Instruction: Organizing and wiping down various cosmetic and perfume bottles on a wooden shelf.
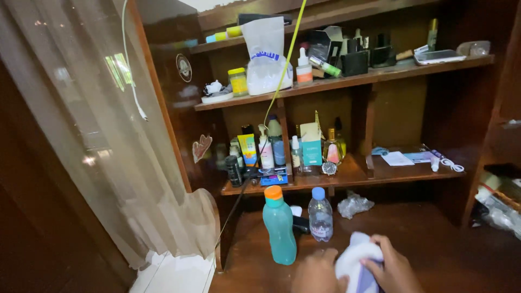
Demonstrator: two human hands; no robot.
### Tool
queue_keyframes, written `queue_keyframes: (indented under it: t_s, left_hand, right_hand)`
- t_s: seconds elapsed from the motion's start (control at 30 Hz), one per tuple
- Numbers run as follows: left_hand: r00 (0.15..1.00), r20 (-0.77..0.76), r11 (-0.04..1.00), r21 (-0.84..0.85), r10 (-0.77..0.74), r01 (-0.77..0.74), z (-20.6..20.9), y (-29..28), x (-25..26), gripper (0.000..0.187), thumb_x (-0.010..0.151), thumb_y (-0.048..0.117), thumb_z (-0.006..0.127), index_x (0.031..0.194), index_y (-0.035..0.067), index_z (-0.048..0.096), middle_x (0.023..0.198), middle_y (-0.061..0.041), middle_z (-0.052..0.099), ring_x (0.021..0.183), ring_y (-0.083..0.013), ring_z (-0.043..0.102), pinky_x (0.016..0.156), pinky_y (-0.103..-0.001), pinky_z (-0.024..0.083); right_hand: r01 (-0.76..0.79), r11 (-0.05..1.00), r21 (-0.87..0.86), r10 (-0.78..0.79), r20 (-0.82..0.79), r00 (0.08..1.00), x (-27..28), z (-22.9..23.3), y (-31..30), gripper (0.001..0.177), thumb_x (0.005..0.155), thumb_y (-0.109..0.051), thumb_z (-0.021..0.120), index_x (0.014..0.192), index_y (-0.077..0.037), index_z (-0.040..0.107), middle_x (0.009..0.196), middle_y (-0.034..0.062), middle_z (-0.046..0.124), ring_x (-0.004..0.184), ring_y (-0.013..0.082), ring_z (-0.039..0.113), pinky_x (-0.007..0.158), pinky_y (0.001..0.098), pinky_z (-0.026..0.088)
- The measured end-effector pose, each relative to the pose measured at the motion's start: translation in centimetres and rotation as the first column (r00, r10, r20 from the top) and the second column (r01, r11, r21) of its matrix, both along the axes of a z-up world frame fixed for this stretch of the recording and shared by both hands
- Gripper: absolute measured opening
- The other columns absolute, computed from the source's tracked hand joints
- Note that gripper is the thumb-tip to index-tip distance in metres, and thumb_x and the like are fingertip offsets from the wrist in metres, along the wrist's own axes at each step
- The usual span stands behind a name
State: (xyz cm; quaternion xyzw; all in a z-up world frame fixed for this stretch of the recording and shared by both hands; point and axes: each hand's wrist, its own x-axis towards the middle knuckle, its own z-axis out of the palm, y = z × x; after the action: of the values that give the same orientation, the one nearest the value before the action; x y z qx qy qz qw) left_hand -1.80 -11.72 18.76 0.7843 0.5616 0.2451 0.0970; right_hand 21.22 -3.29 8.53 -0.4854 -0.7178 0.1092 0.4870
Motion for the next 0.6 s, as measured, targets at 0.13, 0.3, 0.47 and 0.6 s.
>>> queue_keyframes:
  t_s: [0.13, 0.3, 0.47, 0.6]
  left_hand:
    - [0.931, 0.363, 0.963, 0.239, 0.032, -0.127, 10.5, -4.5, -4.2, 0.035, 0.078, 0.026, 0.079, 0.109, 0.01, 0.076, 0.096, -0.014, 0.077, 0.089, -0.03, 0.075, 0.079, -0.042, 0.059]
    - [0.874, 0.482, 0.815, 0.481, 0.063, -0.324, 19.0, -2.5, -11.3, 0.015, 0.086, 0.014, 0.069, 0.097, 0.007, 0.076, 0.087, -0.013, 0.078, 0.076, -0.0274, 0.078, 0.07, -0.039, 0.06]
    - [0.948, 0.145, 0.674, 0.673, 0.283, -0.304, 24.0, 5.3, -16.5, 0.024, 0.08, 0.007, 0.07, 0.103, 0.009, 0.074, 0.094, -0.016, 0.07, 0.094, -0.0381, 0.067, 0.083, -0.048, 0.053]
    - [0.933, 0.048, 0.73, 0.609, 0.357, -0.31, 26.9, 11.0, -17.0, 0.031, 0.081, 0.007, 0.067, 0.11, 0.013, 0.074, 0.105, -0.017, 0.068, 0.103, -0.0403, 0.064, 0.089, -0.049, 0.052]
  right_hand:
    - [0.202, 0.969, -0.14, -0.212, -0.058, 0.976, -1.0, 1.6, 0.2, 0.061, 0.075, -0.031, 0.087, 0.123, -0.015, 0.053, 0.104, 0.0189, 0.074, 0.1, 0.0365, 0.075, 0.083, 0.0431, 0.059]
    - [0.218, 0.949, -0.229, -0.244, -0.094, 0.965, -1.2, 2.1, 0.0, 0.059, 0.078, -0.031, 0.086, 0.123, -0.016, 0.052, 0.1, 0.0196, 0.075, 0.098, 0.0383, 0.076, 0.082, 0.0451, 0.06]
    - [0.249, 0.957, -0.15, -0.262, -0.076, 0.962, -1.1, -0.1, 1.7, 0.062, 0.074, -0.034, 0.086, 0.124, -0.016, 0.053, 0.103, 0.02, 0.074, 0.097, 0.0395, 0.076, 0.08, 0.0463, 0.06]
    - [0.238, 0.963, -0.13, -0.248, -0.07, 0.966, 0.5, -5.4, 6.4, 0.067, 0.072, -0.038, 0.087, 0.125, -0.017, 0.053, 0.099, 0.0183, 0.076, 0.095, 0.0359, 0.078, 0.081, 0.0442, 0.061]
